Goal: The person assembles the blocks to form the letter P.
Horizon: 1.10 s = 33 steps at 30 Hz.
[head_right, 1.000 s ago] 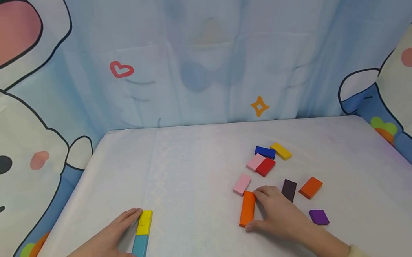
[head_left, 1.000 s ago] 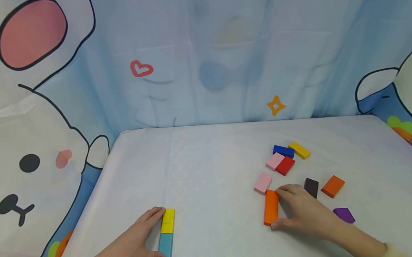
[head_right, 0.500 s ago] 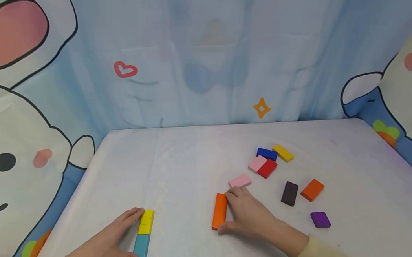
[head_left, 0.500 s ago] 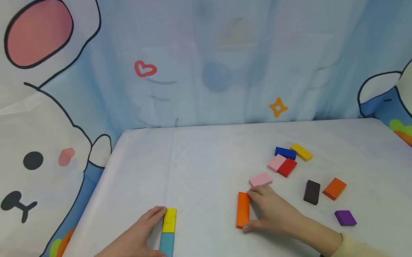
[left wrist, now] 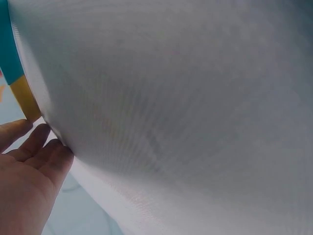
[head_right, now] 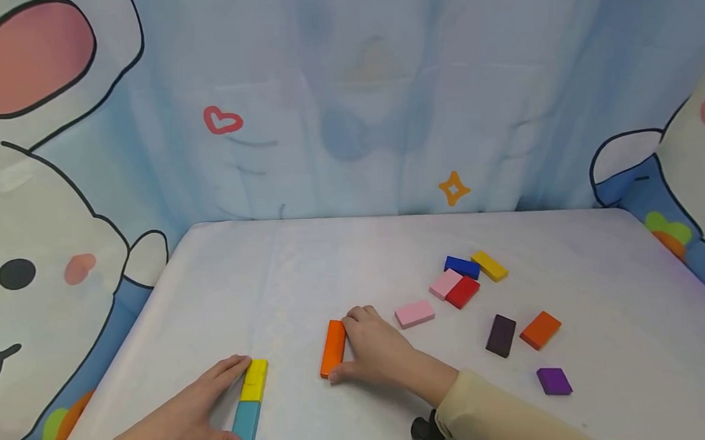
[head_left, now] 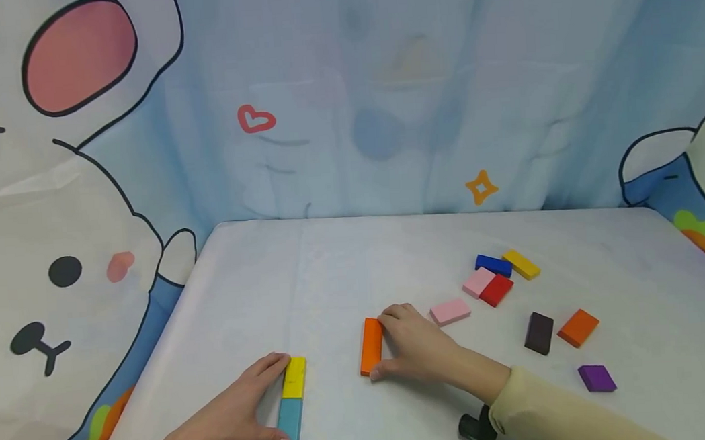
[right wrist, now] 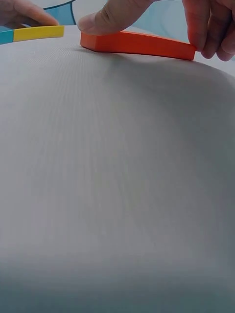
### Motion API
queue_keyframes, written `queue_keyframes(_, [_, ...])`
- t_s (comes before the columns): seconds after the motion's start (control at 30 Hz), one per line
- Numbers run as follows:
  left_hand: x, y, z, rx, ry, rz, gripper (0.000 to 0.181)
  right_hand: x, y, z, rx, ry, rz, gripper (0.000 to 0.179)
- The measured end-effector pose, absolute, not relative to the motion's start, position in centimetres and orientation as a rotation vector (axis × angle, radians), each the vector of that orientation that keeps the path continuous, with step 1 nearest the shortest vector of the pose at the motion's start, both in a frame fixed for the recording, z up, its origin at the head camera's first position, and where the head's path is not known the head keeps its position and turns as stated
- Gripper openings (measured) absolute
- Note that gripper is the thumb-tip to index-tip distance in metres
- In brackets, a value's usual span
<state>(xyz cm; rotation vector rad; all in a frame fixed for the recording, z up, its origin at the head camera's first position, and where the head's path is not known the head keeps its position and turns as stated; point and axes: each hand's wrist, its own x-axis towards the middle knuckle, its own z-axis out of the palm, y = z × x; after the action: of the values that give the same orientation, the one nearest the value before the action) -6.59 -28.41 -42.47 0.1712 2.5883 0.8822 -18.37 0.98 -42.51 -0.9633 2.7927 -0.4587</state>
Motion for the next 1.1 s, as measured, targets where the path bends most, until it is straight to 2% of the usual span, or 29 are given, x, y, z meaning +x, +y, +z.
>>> queue_keyframes(0.37, [-6.7,-28.4,-42.5,0.169,2.587,0.867,0.116,-19.6,-2.0,-42.6,-1.032,2.771,-0.478,0.09])
queue_keyframes(1.1, [-6.7,-28.4,-42.2,0.139,2.568,0.857,0.114,-21.1,-4.2,-43.5,-0.954,2.616,-0.723,0.09])
